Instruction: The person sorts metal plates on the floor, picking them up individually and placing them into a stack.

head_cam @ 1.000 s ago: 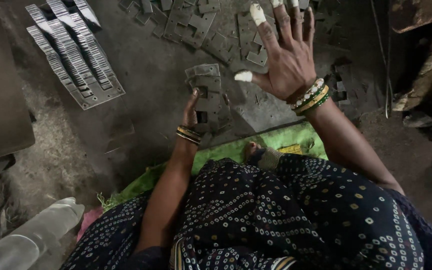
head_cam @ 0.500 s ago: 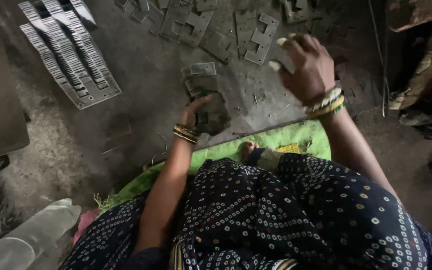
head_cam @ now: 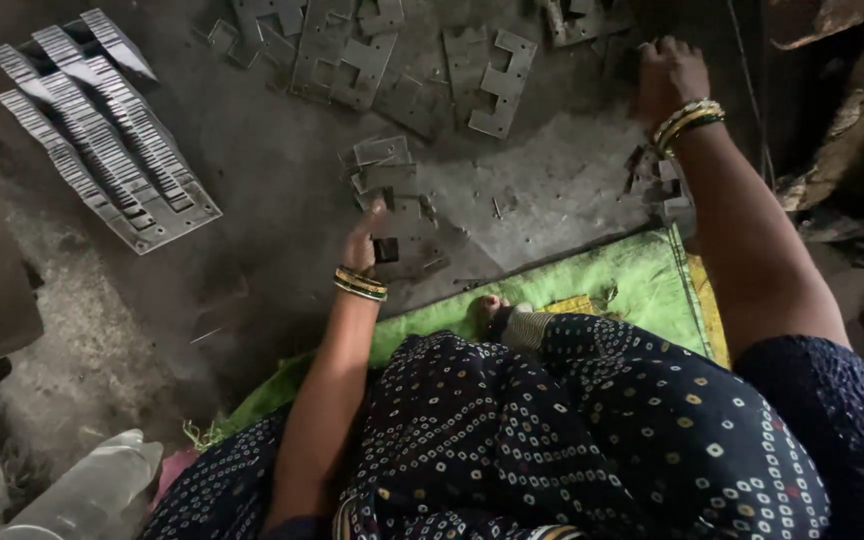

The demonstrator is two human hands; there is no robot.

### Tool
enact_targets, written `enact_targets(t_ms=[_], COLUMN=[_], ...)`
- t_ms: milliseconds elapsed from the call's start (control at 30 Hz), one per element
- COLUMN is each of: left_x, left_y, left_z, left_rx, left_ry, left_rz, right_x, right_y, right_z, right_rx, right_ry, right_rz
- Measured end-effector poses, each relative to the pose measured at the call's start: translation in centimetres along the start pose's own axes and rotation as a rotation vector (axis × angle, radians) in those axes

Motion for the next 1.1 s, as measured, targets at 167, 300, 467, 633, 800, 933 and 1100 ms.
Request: enact_targets(t_ms=[167,300,467,633,800,933,1100], left_x=[-2.2,-3.4,-4.9,-2.4,-3.7,-3.1,-3.4], left_y=[1.8,6.1,4.7,4.4,5.5,5.4,6.6], left_z=[-2.0,-4.0,-4.6,-4.9,-4.6,-4.8,-3.7], left_rx=[-0.088,-0.006,-0.253,-0.097,-0.088,-0.091,-0.064], left_ry=[-0.019,-0.079,-0.061,-0.168,-0.104,-0.172,-0.084], left_rz=[0.011,-0.307,0.002,-0.074,0.028,-0.196,-0.236], right_x=[-7.0,-12.0,-19.0,-21.9,-18.5,-20.5,-17.5], right_y=[2.4,5.1,11.6,14.1,8.5,7.1,5.1], right_z=[2.5,4.2,10.0,12.6,1.5,-2.7,-2.8], right_rx=[0.030,0.045,0.316,0.674,0.068,0.149,-0.085], right_ry=[0.106,0.150,0.413,0.707,0.090,-0.024,-0.265], right_rz=[0.069,-0.067,-0.139,-0.058,-0.122,-0.042,-0.384])
Point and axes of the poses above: each hand's wrist, its own z-axis away from the middle knuckle, its own y-axis out of the back of the hand, x = y × z, the point moved 7 cm from there along -z, towards the middle knuckle, and after that the axes turned 11 degrees about -x, right-handed, at the moved point
